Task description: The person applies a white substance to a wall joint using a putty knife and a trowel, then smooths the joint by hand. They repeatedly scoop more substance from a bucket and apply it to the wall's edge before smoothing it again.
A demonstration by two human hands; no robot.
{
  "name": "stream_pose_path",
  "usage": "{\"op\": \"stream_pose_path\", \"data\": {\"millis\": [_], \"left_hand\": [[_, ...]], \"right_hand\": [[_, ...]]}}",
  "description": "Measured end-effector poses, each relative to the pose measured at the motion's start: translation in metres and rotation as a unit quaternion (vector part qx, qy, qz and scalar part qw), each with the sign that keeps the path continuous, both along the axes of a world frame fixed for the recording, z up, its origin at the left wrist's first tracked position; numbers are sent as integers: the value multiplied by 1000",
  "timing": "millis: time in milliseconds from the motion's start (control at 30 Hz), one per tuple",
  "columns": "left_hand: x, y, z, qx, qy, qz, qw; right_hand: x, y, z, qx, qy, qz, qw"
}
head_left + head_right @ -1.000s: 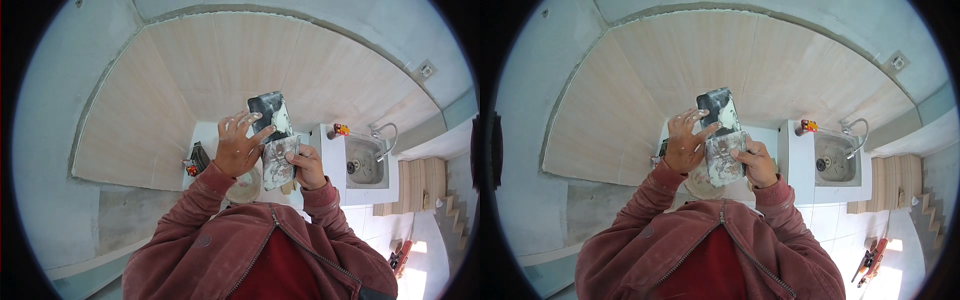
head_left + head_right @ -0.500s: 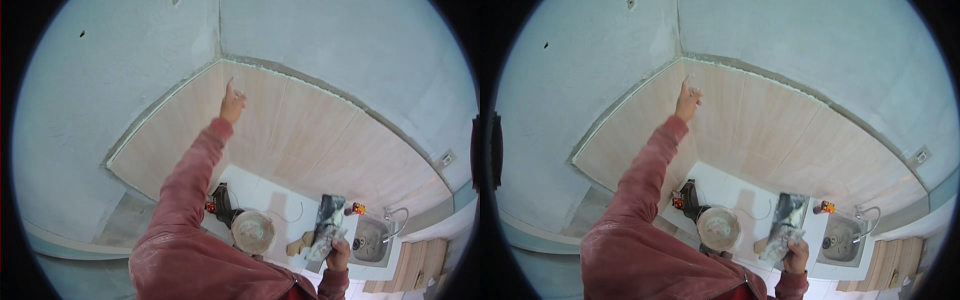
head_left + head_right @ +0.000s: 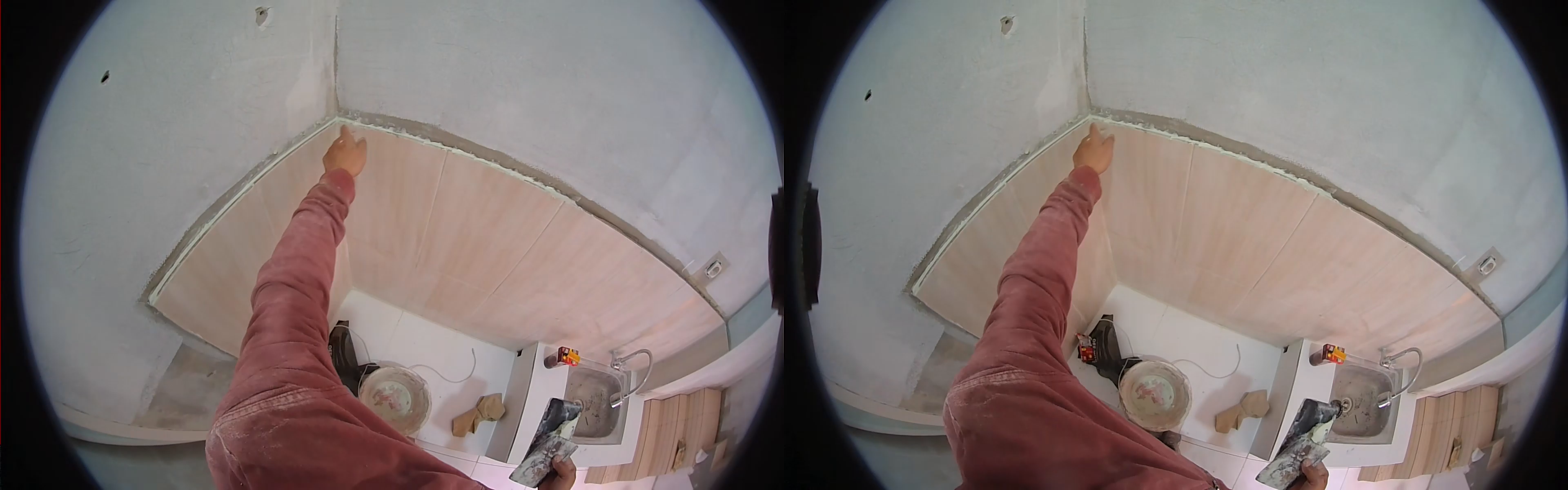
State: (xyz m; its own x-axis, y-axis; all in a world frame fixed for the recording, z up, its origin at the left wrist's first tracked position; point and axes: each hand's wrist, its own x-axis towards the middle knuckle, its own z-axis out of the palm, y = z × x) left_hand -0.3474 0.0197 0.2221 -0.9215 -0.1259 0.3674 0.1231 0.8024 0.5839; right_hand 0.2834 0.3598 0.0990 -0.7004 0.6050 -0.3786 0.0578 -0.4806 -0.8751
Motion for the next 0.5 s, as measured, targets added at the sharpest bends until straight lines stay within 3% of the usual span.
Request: {"op": "stream_pose_path", "data": {"millis": [33,167,467,500], "left_hand": [[-3,-3,-2,58,13,16,998],[-16,-4,-3,31,-15,-32,999],[-11,17,18,-53,-29,4,998],[-1,16,15,-29,0,-40,999]], "right_hand": [[1,-4,4,30,-54,-28,998],[2,-6,6,12,-62,-68,996],[-7,-7,9,78,-99,-22,992],[-17,-15,15,78,-95,-18,992]]}}
